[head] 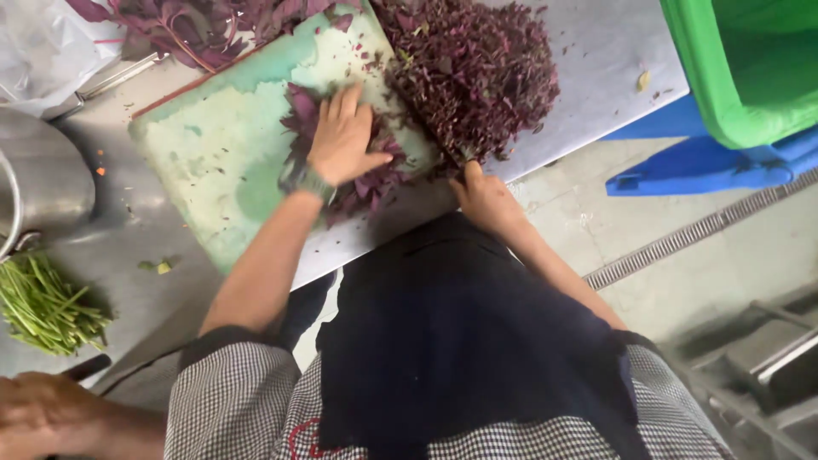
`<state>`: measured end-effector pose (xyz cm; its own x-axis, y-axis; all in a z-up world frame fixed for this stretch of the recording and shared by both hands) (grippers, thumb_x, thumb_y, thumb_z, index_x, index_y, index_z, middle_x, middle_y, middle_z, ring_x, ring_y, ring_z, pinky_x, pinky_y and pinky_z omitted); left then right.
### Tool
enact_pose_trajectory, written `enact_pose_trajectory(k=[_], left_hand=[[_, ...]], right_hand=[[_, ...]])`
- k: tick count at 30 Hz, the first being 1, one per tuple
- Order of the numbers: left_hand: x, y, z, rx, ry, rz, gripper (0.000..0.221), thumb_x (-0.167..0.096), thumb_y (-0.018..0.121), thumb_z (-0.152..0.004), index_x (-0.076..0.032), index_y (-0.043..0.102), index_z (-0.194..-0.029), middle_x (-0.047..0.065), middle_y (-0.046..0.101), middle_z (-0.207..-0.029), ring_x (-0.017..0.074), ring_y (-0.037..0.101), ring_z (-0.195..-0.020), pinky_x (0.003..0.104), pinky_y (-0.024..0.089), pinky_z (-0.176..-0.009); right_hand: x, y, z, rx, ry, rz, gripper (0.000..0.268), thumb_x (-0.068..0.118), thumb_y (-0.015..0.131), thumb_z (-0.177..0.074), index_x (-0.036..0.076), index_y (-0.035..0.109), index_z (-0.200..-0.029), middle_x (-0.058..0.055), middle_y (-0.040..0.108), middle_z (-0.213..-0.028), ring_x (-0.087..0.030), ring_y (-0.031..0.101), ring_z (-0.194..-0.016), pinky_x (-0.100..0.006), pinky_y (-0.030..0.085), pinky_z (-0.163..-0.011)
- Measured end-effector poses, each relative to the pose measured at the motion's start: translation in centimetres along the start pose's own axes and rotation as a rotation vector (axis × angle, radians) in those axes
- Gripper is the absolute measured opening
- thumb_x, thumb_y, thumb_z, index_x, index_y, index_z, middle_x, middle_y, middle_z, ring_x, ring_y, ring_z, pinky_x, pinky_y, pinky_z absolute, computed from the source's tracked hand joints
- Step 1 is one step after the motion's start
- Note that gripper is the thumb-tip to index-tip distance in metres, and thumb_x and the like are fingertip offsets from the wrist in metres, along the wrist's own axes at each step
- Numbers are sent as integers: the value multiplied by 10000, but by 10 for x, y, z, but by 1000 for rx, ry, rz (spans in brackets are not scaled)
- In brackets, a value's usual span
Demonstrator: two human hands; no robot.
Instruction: The person gathers red amaranth leaves on a cutting board, trims and chops the stems with a knife, and discards trimmed waste into a green bin beside the table. They repeatedly pull bunches of leaves toward the board, cut them, and sweep the chopped leaves into a pile.
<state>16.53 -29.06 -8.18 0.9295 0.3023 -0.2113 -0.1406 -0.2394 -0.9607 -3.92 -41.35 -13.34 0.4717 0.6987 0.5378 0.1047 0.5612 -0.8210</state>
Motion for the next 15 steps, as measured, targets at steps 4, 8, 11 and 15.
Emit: enact_pose_trajectory(k=[4,8,11,15], left_hand=[[-25,-8,22,-7,-185,48,705,-382,885,-686,13,583,-1186,220,546,-1271,417,524,-1199,544,431,-978],[-20,-7,20,96,-306,-27,567,-235,815,-752,-24,585,-1226,157,609,-1151,364,580,-1134,518,449,-982],[-3,0,8,30,-278,-246,508,-174,769,-787,-33,581,-1237,138,621,-1148,333,584,-1124,503,440,-1011],[3,16,21,-233,-389,-405,455,-119,700,-947,-35,544,-1366,123,602,-1280,302,559,-1218,503,390,-1148]], right_hand=[[-19,-4,-4,44,-11,-36,346,313,650,-981,3,499,-1011,-339,656,-749,-556,639,-745,-641,496,-668],[-23,-8,-6,146,-78,-70,363,336,632,-999,-3,504,-1017,-338,661,-765,-555,649,-769,-634,508,-685],[-29,-10,-8,215,-83,-51,371,349,617,-1008,-5,509,-1042,-343,659,-769,-556,652,-773,-629,514,-685],[-29,-11,-14,225,-141,-91,394,344,619,-1001,-28,505,-1063,-358,657,-788,-577,636,-790,-641,505,-697]])
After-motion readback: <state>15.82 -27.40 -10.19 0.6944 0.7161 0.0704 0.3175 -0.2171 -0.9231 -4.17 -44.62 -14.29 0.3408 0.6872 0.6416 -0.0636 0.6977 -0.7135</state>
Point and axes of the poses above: each hand's wrist, its own z-axis away from the middle knuckle, its own y-axis out of the palm, x = y × z, the point moved 9 cm from there along -z, towards the middle knuckle
